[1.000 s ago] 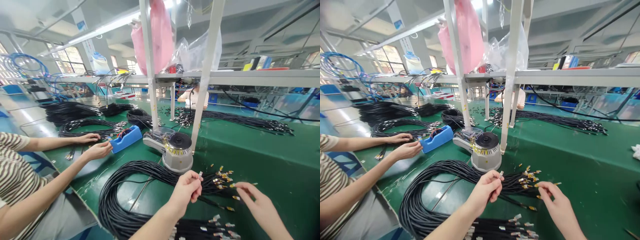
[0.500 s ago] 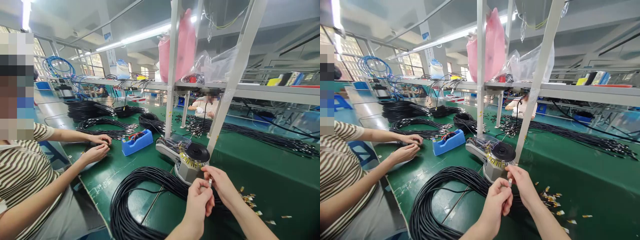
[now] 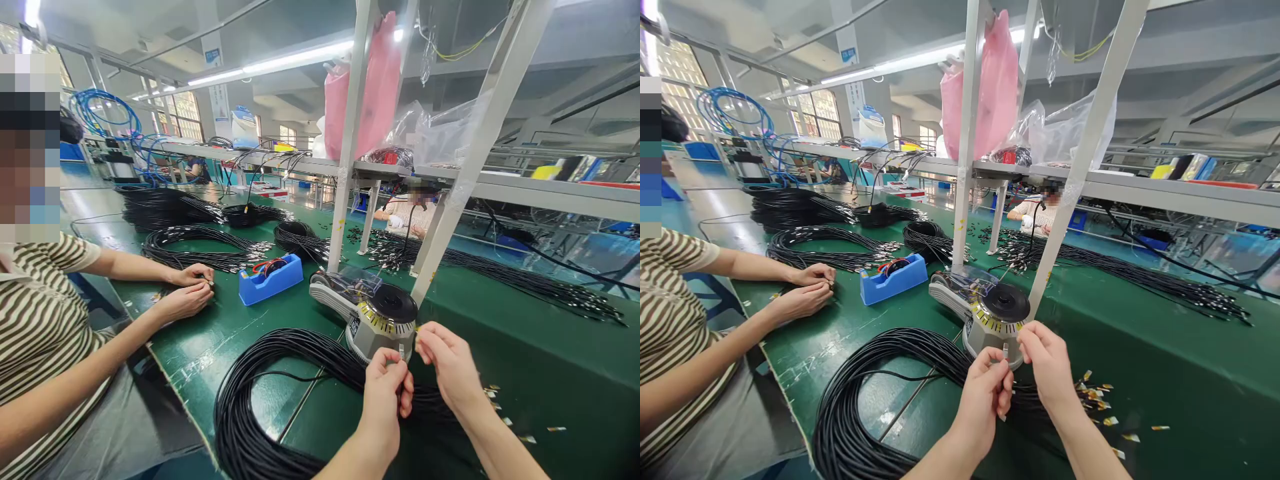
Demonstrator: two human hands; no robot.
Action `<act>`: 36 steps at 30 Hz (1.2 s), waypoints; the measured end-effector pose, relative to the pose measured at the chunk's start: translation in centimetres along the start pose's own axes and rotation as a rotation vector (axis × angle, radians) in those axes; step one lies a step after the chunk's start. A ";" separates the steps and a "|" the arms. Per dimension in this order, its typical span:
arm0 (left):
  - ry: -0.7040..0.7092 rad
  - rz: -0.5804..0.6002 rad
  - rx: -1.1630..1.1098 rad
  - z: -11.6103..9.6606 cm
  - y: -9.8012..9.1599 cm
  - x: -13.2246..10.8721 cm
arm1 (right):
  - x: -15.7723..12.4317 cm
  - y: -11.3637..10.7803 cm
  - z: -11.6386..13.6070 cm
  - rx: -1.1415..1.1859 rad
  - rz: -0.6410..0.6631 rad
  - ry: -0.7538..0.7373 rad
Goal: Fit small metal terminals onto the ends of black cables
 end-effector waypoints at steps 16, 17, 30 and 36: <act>-0.086 0.245 0.116 1.9 1.3 -1.4 | -5.6 -1.5 -2.9 0.694 0.195 0.482; -0.080 0.238 0.130 1.9 1.3 -1.4 | -5.7 -1.4 -2.9 0.713 0.201 0.481; -0.052 0.237 0.166 2.0 1.1 -1.5 | -6.3 -0.8 -3.6 0.841 0.247 0.496; -0.039 0.209 0.186 2.2 0.8 -1.6 | -6.3 -0.9 -3.6 0.825 0.232 0.468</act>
Point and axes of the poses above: each hand's wrist, its own x-axis towards the middle knuckle, its own y-axis out of the palm, z = x × y, the point moved 5 cm from there along x, towards the middle knuckle, and after that the axes turned 10 degrees about -z, right-handed, at the moved point
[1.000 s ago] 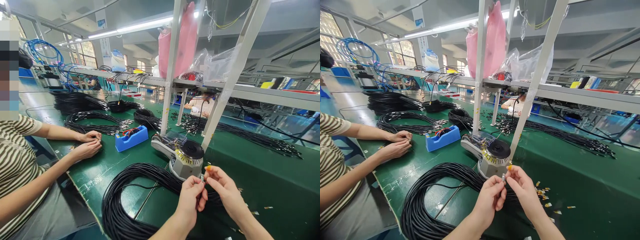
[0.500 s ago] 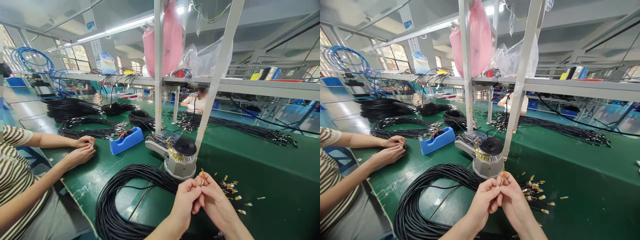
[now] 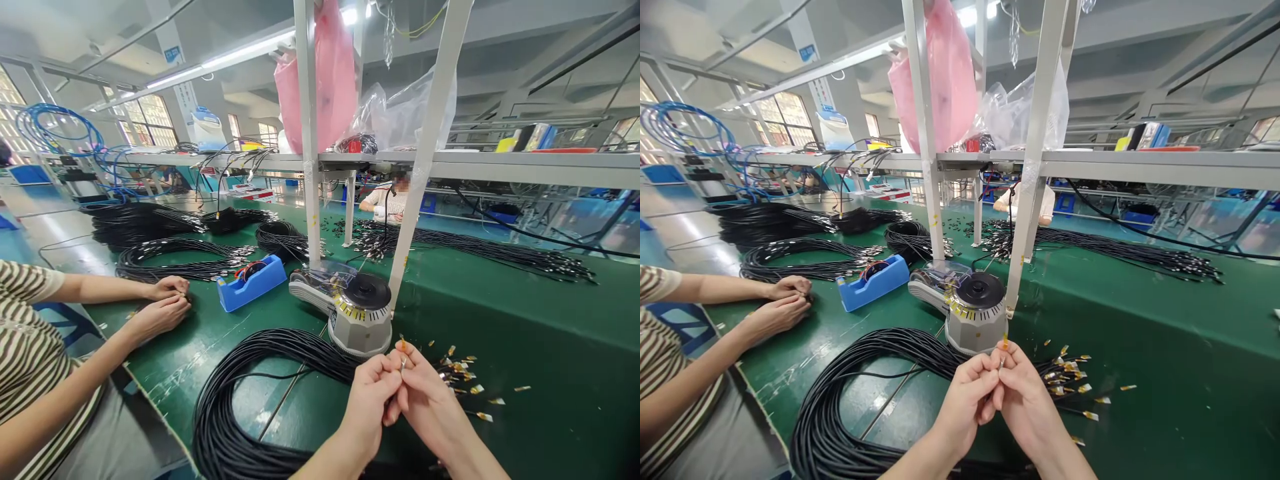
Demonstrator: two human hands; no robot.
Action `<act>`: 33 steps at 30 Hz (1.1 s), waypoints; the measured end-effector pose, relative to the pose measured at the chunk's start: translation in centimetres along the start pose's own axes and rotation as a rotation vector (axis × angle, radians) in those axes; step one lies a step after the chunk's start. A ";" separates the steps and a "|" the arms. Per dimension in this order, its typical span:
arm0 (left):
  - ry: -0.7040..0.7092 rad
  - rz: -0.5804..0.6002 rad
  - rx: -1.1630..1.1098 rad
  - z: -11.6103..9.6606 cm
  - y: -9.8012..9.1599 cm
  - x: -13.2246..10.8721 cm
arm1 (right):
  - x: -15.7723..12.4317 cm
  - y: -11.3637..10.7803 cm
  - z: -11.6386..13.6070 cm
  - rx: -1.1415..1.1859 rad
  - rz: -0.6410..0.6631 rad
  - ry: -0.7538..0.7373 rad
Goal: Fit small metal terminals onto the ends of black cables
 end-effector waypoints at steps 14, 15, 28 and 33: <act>0.051 -0.120 0.076 -1.3 -0.5 0.0 | -0.1 -0.8 4.4 -0.884 -0.095 -0.404; 0.059 -0.116 0.102 -1.3 -0.5 0.0 | -0.2 -0.5 4.4 -0.974 -0.045 -0.418; 0.134 -0.108 0.272 -1.3 -0.3 -0.1 | -0.3 0.4 3.8 -1.244 0.075 -0.499; 0.177 -0.099 0.308 -1.3 -0.3 0.1 | -0.3 0.2 3.9 -1.295 0.058 -0.538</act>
Point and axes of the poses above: each hand's wrist, its own x-axis towards the middle knuckle, its own y-axis out of the palm, z = x × y, the point moved 5 cm from there along x, towards the middle knuckle, and after that the axes turned 10 degrees about -z, right-handed, at the moved point
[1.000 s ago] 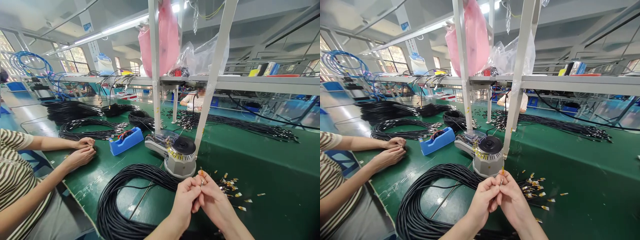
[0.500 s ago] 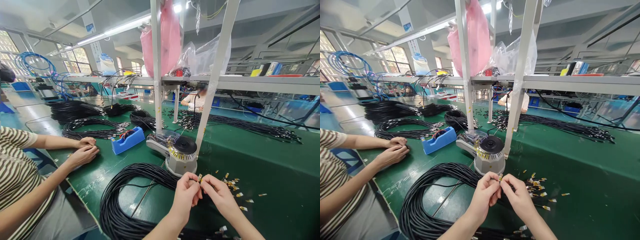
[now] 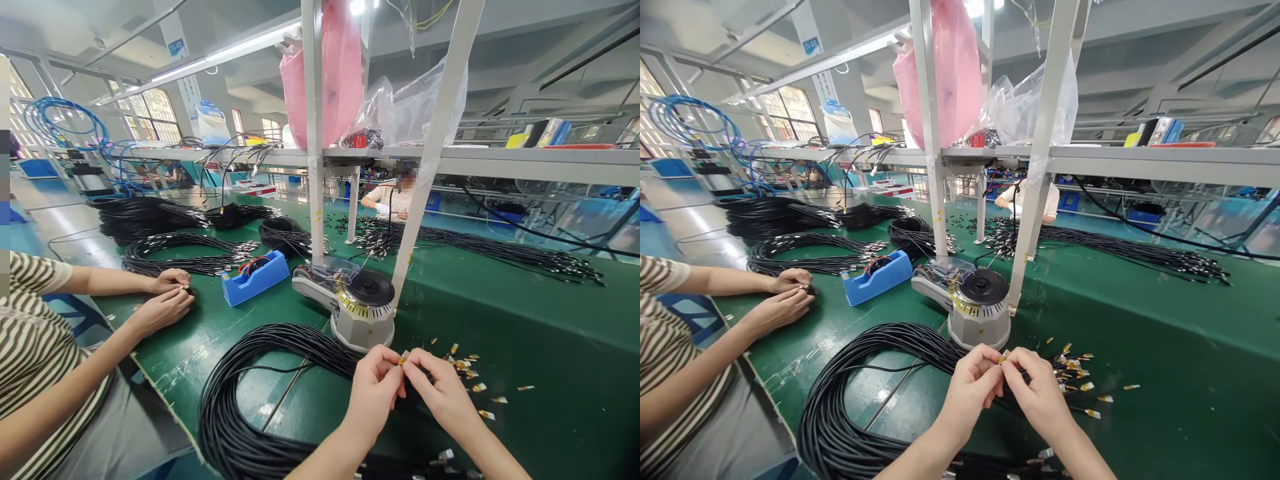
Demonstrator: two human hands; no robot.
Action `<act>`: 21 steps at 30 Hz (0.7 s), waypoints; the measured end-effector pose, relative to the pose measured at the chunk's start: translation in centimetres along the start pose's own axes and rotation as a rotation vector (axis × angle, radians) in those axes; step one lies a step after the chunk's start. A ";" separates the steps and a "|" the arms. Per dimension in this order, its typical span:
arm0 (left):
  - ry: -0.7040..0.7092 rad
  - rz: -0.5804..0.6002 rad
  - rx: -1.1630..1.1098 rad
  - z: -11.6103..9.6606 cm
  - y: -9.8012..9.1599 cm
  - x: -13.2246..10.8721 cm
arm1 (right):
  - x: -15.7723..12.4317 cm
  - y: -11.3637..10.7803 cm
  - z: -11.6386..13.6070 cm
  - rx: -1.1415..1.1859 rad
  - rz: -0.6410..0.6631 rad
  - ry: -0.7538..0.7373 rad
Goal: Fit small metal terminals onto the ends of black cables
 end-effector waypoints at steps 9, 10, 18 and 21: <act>-0.008 0.008 0.026 0.0 0.1 -0.1 | 0.2 -0.2 0.0 -0.029 -0.025 -0.018; -0.011 0.009 0.027 -0.1 0.1 -0.1 | 0.2 -0.2 0.0 -0.032 -0.026 -0.017; -0.018 0.031 0.011 -0.3 0.2 -0.3 | 0.0 -0.4 0.1 -0.041 -0.038 -0.041; -0.008 0.034 -0.003 -0.4 0.1 -0.3 | 0.0 -0.3 0.3 -0.035 -0.020 -0.048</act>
Point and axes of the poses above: each hand's wrist, its own x-axis towards the middle knuckle, its own y-axis out of the palm, z = x × y, the point moved 5 cm from there along x, towards the middle knuckle, and after that the axes turned 10 degrees about -z, right-handed, at the moved point
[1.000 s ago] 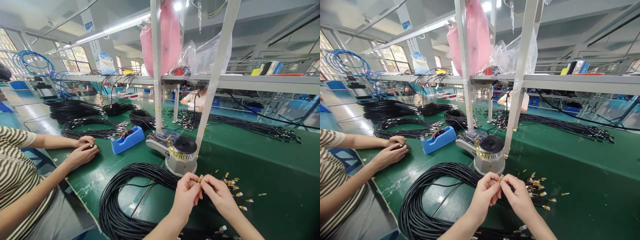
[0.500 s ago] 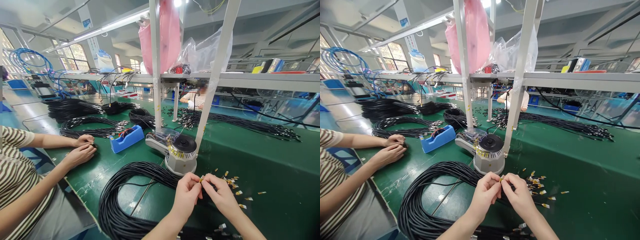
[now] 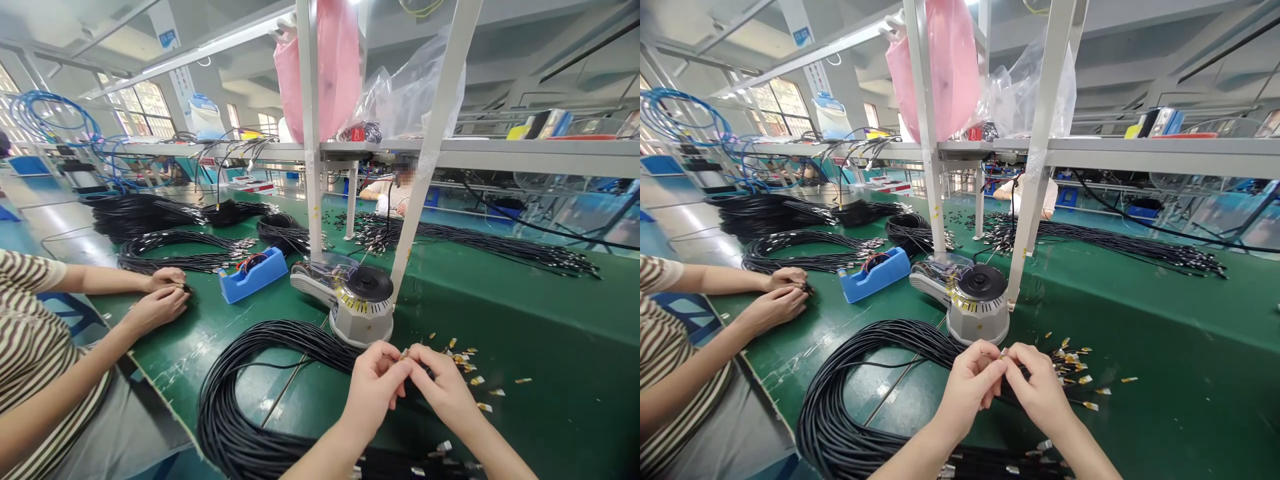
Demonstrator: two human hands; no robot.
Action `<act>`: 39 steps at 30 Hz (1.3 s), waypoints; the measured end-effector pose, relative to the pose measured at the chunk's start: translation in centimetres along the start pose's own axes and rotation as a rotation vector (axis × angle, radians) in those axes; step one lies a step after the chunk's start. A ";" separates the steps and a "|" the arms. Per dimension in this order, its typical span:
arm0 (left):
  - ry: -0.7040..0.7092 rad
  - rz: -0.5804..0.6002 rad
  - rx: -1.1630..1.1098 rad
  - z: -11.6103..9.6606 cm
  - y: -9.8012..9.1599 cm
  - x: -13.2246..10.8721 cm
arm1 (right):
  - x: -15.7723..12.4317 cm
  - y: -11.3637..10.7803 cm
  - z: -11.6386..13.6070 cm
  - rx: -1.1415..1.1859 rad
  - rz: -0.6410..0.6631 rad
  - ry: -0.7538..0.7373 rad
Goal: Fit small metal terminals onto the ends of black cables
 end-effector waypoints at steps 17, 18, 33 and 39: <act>-0.070 -0.059 -0.329 -2.2 -2.4 1.0 | 0.1 -0.3 -1.7 -0.094 0.045 0.173; -0.049 -0.051 -0.341 -2.8 -2.9 1.1 | -0.1 0.1 -1.2 -0.075 0.084 0.166; -0.026 0.044 -0.112 -3.0 -0.2 0.8 | -2.8 0.1 -0.4 0.120 0.092 0.223; -0.145 0.112 -0.116 -0.3 1.2 0.9 | -2.8 -1.0 -1.8 0.404 -0.052 0.383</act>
Point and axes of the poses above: each hand's wrist, its own x-axis towards the middle knuckle, its own y-axis out of the palm, z = x × y, the point moved 5 cm from there along x, towards the middle knuckle, and after that the axes turned 10 degrees about -z, right-handed, at the moved point
